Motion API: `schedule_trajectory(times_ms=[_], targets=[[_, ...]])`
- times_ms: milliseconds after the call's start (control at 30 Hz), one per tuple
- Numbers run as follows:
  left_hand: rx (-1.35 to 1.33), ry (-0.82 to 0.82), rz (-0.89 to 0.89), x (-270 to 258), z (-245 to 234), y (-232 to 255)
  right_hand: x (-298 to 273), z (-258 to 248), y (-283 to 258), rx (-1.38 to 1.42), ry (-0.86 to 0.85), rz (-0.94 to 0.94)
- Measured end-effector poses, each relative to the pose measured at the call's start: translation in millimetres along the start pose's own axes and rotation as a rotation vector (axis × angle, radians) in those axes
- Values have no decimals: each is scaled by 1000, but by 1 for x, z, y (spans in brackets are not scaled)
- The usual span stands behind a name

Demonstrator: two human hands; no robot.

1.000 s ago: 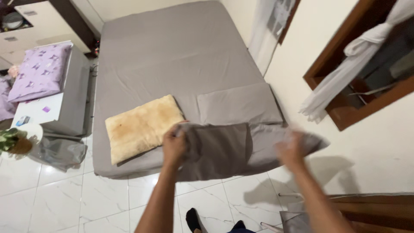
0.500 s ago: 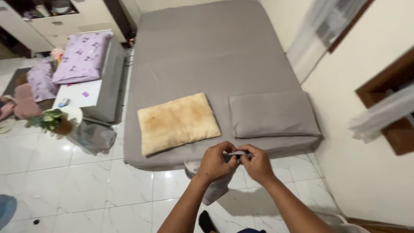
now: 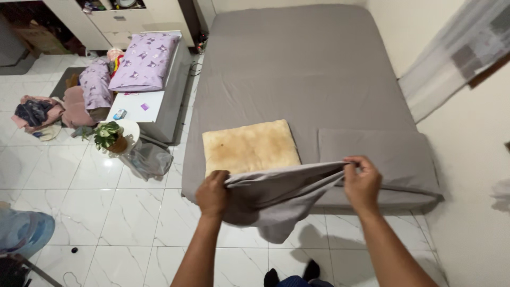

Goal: The person places a pillowcase on a pillow, then removes a patterned pillowcase from another pillow and sets it aside. They then pick up a gray pillowcase from the floor and put it on the same pillow, adjusting the corners and smoothing the fabric.

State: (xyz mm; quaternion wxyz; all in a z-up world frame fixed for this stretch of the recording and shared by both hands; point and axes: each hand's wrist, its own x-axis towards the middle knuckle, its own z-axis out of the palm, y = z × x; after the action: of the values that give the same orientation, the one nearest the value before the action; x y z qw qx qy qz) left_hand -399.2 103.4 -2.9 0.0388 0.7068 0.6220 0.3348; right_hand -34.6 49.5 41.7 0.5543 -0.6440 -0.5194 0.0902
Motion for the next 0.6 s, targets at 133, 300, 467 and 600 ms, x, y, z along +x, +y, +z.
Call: schedule_trajectory(times_ms=[133,300,467,600], targets=[[127,-17,-200,22,-13,-33,38,8,8,17,36,93],[-235,-380,-782,62,23,-78,79,40,41,-160,-37,194],[-1085,-411,-1060,93,71,-111,130,69,101,81,-144,280],[-1023,-314,-1088,126,83,-95,169,83,125,-245,-206,115]])
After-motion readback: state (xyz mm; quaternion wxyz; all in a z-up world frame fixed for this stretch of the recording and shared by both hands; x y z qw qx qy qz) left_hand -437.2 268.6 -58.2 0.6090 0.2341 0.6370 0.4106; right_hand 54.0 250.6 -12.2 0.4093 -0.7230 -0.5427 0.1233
